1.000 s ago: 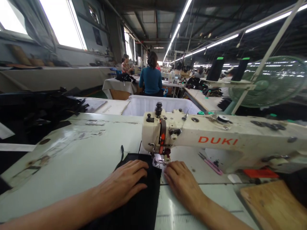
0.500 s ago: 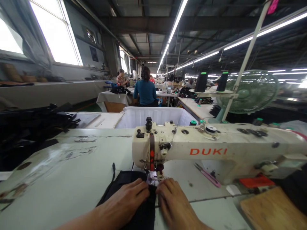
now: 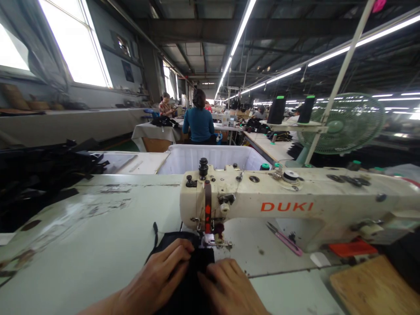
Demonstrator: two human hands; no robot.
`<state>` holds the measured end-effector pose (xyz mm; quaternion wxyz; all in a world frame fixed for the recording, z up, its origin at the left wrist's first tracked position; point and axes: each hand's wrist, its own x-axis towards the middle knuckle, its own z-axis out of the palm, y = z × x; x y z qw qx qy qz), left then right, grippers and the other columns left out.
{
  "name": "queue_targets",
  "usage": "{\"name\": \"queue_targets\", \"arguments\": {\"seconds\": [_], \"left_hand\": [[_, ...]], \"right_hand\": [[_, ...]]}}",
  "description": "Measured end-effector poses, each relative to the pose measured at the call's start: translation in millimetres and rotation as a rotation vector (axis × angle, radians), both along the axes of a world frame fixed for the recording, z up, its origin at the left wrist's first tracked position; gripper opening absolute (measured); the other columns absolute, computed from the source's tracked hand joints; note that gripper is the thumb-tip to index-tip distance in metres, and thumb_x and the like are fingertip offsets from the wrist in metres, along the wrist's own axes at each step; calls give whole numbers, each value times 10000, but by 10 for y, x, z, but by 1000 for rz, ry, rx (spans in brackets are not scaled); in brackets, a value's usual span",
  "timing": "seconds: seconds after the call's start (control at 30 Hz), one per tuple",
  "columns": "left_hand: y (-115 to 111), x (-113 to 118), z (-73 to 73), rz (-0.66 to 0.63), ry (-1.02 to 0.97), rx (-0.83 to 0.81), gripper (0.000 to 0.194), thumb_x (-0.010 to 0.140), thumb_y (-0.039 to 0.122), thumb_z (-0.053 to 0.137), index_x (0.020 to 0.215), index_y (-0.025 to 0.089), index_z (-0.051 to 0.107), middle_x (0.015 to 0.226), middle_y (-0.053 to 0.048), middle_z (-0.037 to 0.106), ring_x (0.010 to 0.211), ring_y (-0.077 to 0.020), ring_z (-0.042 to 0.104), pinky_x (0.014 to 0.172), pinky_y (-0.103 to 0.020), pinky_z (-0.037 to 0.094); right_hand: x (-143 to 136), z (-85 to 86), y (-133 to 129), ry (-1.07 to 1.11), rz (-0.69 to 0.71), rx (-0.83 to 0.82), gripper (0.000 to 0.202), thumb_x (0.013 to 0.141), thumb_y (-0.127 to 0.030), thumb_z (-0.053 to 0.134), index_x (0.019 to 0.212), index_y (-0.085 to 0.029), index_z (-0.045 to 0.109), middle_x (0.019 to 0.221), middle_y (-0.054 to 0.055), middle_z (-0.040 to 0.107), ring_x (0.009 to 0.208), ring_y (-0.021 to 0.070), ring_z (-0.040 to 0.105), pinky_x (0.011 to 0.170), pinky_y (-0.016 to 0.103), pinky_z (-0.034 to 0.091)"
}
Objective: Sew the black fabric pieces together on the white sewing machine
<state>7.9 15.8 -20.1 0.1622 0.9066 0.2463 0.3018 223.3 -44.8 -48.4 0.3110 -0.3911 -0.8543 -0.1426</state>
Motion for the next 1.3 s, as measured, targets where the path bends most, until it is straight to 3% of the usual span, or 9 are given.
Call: {"name": "queue_targets", "arguments": {"seconds": [0.17, 0.3, 0.43, 0.57, 0.7, 0.8, 1.03, 1.2, 1.3], "left_hand": [[-57, 5, 71, -54, 124, 81, 198, 953, 131, 392, 1094, 220, 498, 1097, -55, 619, 966, -151, 646, 884, -206, 516], [-92, 63, 190, 6, 136, 171, 256, 952, 226, 436, 1206, 245, 462, 1100, -41, 649, 942, -167, 660, 833, -199, 541], [-39, 138, 200, 49, 203, 222, 319, 964, 250, 466, 1283, 246, 466, 1163, -47, 634, 1019, -189, 637, 901, -253, 527], [52, 150, 167, -41, 302, 269, 299, 962, 185, 489, 1254, 234, 528, 1149, -44, 659, 1095, -221, 598, 1000, -361, 465], [124, 99, 181, -166, 349, 290, 332, 966, 143, 487, 1295, 185, 499, 1251, -71, 628, 1163, -210, 574, 1101, -378, 373], [159, 68, 225, -204, 393, 291, 282, 972, 121, 462, 1247, 154, 519, 1245, -89, 624, 1145, -208, 581, 1090, -370, 388], [202, -1, 283, -244, 419, 368, 278, 1008, 95, 324, 1150, 132, 560, 1094, -90, 664, 1019, -185, 604, 1031, -340, 429], [174, -41, 151, -195, 331, 433, 182, 987, 118, 421, 970, 141, 600, 1064, -82, 667, 967, -171, 618, 1045, -358, 418], [155, -39, 150, -172, 302, 375, 189, 989, 128, 434, 1113, 115, 577, 1119, -100, 656, 1032, -180, 611, 1098, -389, 358]], "right_hand": [[-9, -221, 71, -52, 53, 21, 287, 951, -201, 490, 1195, -90, 592, 1154, 129, 666, 1100, 236, 570, 926, 350, 506], [43, -336, 88, -100, 48, 2, 341, 919, -195, 532, 1232, -68, 576, 1244, 147, 626, 1240, 229, 502, 1016, 324, 476], [-13, -286, 111, -42, 90, -21, 287, 923, -136, 484, 1175, -177, 616, 1198, 85, 650, 1211, 223, 532, 1048, 383, 458], [-131, -121, 178, -63, 68, -170, 247, 952, -166, 492, 1137, -264, 623, 1218, 43, 618, 1086, 195, 594, 999, 386, 485], [-141, 22, 194, -80, 70, -199, 251, 963, -320, 553, 1186, -209, 579, 1240, 81, 569, 1027, 203, 601, 884, 407, 521], [-97, 74, 151, -87, 82, -201, 289, 957, -341, 562, 1203, -189, 564, 1228, 87, 567, 1016, 210, 602, 860, 410, 527], [-122, -57, 85, -106, 99, -214, 276, 948, -281, 575, 1205, -181, 579, 1238, 102, 583, 1088, 235, 582, 932, 445, 495], [-116, -197, 96, -142, 68, -12, 284, 916, -142, 531, 1174, -57, 615, 1223, 145, 628, 1225, 237, 515, 1058, 344, 427], [-81, -195, 100, -139, 72, 4, 228, 928, -221, 528, 1054, -88, 663, 1133, 115, 670, 1213, 233, 527, 1099, 336, 388]]}}
